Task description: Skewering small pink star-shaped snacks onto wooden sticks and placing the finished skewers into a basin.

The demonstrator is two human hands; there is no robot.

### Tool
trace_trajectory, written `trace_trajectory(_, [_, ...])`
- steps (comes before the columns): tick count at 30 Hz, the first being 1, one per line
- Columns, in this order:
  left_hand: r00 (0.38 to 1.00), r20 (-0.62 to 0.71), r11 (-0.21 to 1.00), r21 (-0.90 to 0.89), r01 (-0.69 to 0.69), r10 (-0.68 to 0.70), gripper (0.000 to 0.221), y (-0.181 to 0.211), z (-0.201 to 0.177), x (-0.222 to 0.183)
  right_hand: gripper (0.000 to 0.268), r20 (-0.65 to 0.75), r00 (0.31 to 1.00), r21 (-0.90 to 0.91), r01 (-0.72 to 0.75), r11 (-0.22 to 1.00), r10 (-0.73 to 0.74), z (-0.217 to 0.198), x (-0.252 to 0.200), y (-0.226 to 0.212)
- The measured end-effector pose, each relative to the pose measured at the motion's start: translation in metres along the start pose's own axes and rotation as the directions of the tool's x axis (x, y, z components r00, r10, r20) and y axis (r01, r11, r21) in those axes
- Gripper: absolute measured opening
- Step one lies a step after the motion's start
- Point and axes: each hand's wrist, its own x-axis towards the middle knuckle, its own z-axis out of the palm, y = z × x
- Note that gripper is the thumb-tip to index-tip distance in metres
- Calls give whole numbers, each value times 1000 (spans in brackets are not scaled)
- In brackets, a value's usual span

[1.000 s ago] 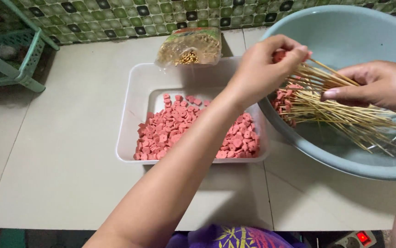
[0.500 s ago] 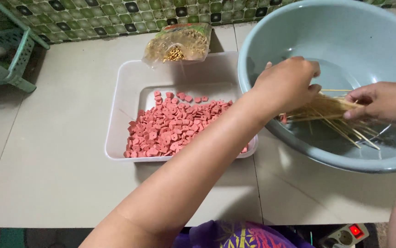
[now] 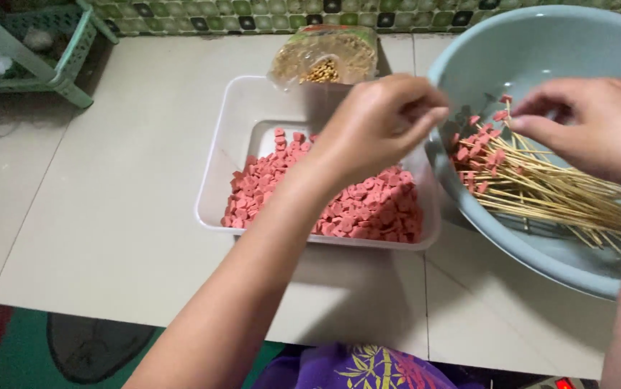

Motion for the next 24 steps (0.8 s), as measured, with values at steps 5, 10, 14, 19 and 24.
trace_trajectory(5, [909,200,924,199,328,-366,16,-32,-46,-29,22,170,985,84,-28,996,14,-47,-25,-148])
trace_trajectory(10, [703,248,727,424,540,-667,23,-63,-68,-38,27,375,918,104,93,990,-126,1,-12,-180])
trace_trajectory(14, [785,226,799,354,485,-577,30,-94,-75,-44,31,315,906,188,231,955,-281,63,5,-170])
trace_trajectory(19, [779,265,792,432,431,-568,33,-125,-65,-48,38,251,939,76,224,972,-236,111,23,-157])
trace_trajectory(24, [743,331,780,487,394,-582,46,-110,-60,-52,40,87,977,-15,194,981,-192,142,31,-139])
